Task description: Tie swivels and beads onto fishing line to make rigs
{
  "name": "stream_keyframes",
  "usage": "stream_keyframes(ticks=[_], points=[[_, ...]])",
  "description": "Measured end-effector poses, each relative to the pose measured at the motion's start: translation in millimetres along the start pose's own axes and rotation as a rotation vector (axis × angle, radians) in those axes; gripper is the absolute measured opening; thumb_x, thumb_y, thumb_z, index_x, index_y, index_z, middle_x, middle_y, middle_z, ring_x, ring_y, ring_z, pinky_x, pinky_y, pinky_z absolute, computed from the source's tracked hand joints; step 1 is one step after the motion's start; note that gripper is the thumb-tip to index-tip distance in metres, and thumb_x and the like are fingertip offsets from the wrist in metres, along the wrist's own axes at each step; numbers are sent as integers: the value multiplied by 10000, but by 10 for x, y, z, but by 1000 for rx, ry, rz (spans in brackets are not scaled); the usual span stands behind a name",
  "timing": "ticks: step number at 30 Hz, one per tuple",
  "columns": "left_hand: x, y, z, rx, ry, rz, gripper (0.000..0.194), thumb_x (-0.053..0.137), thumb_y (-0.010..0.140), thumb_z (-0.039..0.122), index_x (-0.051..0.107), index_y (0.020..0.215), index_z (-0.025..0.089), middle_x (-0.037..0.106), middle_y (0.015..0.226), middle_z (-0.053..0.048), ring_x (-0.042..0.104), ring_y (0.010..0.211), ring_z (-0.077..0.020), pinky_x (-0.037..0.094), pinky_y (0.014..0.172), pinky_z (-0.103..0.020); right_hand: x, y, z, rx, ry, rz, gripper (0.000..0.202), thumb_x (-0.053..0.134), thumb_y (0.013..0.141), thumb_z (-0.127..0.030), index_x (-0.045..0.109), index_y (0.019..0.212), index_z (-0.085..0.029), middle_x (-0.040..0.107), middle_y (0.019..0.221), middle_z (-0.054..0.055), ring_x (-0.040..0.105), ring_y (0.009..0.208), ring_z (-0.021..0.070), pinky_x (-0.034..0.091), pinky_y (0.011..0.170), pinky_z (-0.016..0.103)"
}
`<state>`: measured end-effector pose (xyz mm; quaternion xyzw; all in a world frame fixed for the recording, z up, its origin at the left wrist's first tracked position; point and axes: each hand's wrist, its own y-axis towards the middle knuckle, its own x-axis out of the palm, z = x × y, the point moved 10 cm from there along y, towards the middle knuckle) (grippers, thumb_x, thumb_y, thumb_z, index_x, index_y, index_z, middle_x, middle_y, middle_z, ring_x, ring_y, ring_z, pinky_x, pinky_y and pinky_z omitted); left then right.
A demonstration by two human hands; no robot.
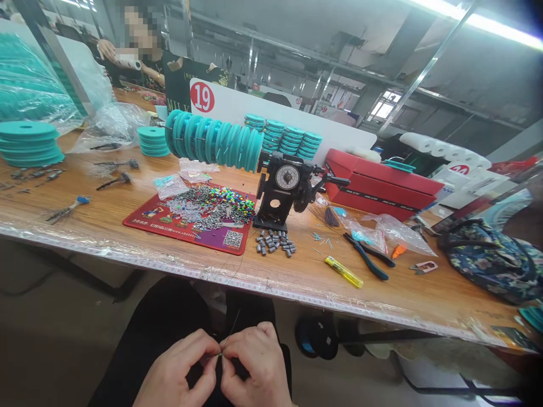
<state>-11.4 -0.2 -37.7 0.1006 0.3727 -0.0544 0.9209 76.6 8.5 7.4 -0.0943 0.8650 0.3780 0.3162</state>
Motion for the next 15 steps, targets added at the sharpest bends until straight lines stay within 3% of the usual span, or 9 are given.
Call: stream_keyframes(ticks=[4, 9, 15], points=[[-32, -18, 28, 38, 72, 43, 130, 449, 807, 143, 533, 735, 210, 578, 672, 37, 576, 604, -95, 467, 570, -166, 62, -51, 183, 202, 156, -117, 174, 561, 608, -45, 547, 716, -180, 642, 721, -37, 578, 674, 119, 341, 658, 254], [-140, -47, 206, 183, 191, 159, 161, 424, 791, 117, 523, 693, 196, 558, 624, 12, 541, 541, -126, 462, 507, -227, 227, -219, 454, 513, 344, -231, 47, 588, 775, -219, 597, 743, -186, 626, 795, -14, 564, 782, 129, 364, 737, 247], [-61, -63, 81, 89, 100, 89, 150, 423, 814, 125, 518, 719, 192, 542, 652, 17, 548, 583, -109, 464, 550, -205, 362, -351, 510, 639, 466, -245, 115, 533, 823, -232, 624, 769, -186, 633, 787, -6, 551, 801, 137, 384, 740, 234]])
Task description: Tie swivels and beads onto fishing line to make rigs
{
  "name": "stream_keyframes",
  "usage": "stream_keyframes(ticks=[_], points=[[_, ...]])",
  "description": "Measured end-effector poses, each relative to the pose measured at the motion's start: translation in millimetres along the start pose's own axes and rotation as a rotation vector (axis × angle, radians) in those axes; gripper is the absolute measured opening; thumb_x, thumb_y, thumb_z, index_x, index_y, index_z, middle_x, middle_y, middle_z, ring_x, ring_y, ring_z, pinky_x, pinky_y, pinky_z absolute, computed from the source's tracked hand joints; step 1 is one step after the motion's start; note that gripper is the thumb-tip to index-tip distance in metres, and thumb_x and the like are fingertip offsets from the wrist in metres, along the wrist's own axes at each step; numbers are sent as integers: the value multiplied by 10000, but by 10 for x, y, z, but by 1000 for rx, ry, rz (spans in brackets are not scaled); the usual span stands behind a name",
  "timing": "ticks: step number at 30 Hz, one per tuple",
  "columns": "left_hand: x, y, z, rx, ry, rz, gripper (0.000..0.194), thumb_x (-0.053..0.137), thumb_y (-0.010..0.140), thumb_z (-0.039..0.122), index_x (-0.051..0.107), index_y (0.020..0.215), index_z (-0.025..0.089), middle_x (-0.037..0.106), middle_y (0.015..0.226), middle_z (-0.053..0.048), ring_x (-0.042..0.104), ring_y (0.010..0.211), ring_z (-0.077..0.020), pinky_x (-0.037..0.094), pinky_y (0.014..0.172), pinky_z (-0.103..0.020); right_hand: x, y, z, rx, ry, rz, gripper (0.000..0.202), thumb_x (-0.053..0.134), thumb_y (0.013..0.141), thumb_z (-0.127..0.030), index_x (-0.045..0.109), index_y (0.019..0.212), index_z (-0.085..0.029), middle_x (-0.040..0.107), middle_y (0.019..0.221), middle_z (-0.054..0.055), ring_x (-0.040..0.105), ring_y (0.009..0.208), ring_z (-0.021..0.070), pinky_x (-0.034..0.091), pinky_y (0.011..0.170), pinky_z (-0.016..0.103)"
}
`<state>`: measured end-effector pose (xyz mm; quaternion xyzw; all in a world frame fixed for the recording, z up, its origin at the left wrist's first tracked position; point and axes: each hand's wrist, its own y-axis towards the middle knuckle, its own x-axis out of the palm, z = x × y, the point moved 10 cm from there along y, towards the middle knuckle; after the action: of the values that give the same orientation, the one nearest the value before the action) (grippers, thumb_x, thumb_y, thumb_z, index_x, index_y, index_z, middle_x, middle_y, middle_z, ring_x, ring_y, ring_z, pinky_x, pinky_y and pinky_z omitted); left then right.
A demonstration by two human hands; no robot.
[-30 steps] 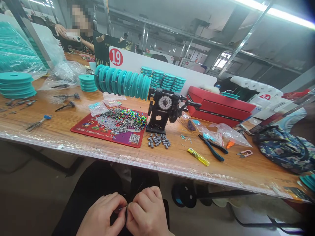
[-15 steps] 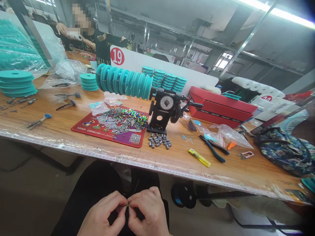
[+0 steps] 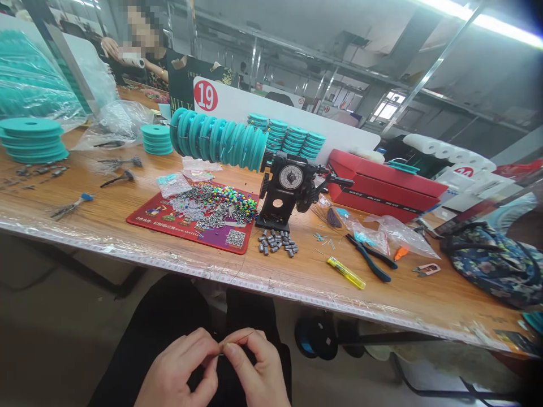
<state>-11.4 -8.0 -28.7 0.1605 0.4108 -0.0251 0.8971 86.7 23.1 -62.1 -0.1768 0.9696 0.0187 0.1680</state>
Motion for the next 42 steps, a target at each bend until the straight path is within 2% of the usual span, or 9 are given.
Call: stream_keyframes(ticks=[7, 22, 24, 27, 29, 31, 34, 38, 42], points=[[-15, 20, -40, -29, -169, 31, 145, 426, 805, 112, 525, 750, 203, 536, 674, 40, 559, 601, -73, 450, 564, -152, 5, -22, 11, 56, 60, -12, 163, 506, 844, -266, 648, 804, -197, 645, 810, 5, 555, 832, 145, 404, 756, 235], [-14, 29, -62, -21, -208, 34, 123, 431, 820, 122, 497, 758, 205, 527, 667, 46, 551, 588, -64, 445, 555, -137, 8, 29, 150, 141, 134, -13, 200, 509, 836, -323, 639, 812, -173, 651, 823, 50, 582, 803, 177, 427, 737, 273], [-39, 25, -79, -9, -164, 56, 116, 435, 822, 136, 493, 746, 201, 525, 657, 43, 546, 574, -68, 443, 540, -146, -185, 33, 48, 82, -60, 90, 139, 535, 814, -280, 624, 798, -175, 643, 804, 44, 580, 777, 177, 424, 716, 272], [-107, 0, -67, 57, -35, 128, 113, 433, 817, 132, 513, 776, 200, 547, 662, 34, 555, 569, -87, 446, 545, -183, -450, -77, -369, -186, -354, 310, 76, 554, 780, -193, 574, 710, -169, 598, 669, 26, 545, 624, 143, 410, 594, 243], [-148, -24, -8, 130, 45, 178, 135, 424, 815, 121, 529, 794, 203, 568, 667, 27, 560, 569, -102, 444, 551, -211, -381, -172, -642, -401, -354, 277, 70, 539, 773, -130, 568, 723, -169, 599, 651, 13, 547, 589, 116, 417, 555, 211], [-176, -38, 65, 188, 94, 216, 163, 412, 816, 108, 539, 784, 204, 580, 659, 23, 560, 565, -111, 438, 552, -228, -210, -196, -757, -491, -296, 133, 146, 500, 774, -82, 600, 846, -159, 649, 810, 43, 606, 710, 131, 462, 625, 201], [-210, -22, 143, 213, 106, 244, 194, 395, 816, 92, 551, 780, 203, 594, 655, 24, 564, 567, -109, 431, 557, -230, 17, -42, -480, -200, -208, -93, 289, 440, 770, -88, 597, 1009, -128, 623, 1004, 105, 635, 769, 168, 493, 618, 215], [-227, -3, 186, 216, 97, 233, 194, 399, 809, 91, 554, 777, 203, 592, 638, 27, 557, 557, -111, 425, 539, -232, 335, -68, 45, 383, 154, -394, 366, 392, 723, -107, 553, 1050, -144, 598, 663, 17, 587, 501, 100, 385, 379, 126], [-210, -38, 186, 227, 101, 215, 190, 401, 810, 92, 551, 774, 204, 587, 641, 19, 558, 568, -120, 437, 547, -238, 275, -52, 91, 465, 231, -340, 236, 428, 652, -110, 534, 863, -115, 556, 630, -1, 579, 541, 96, 383, 398, 114]])
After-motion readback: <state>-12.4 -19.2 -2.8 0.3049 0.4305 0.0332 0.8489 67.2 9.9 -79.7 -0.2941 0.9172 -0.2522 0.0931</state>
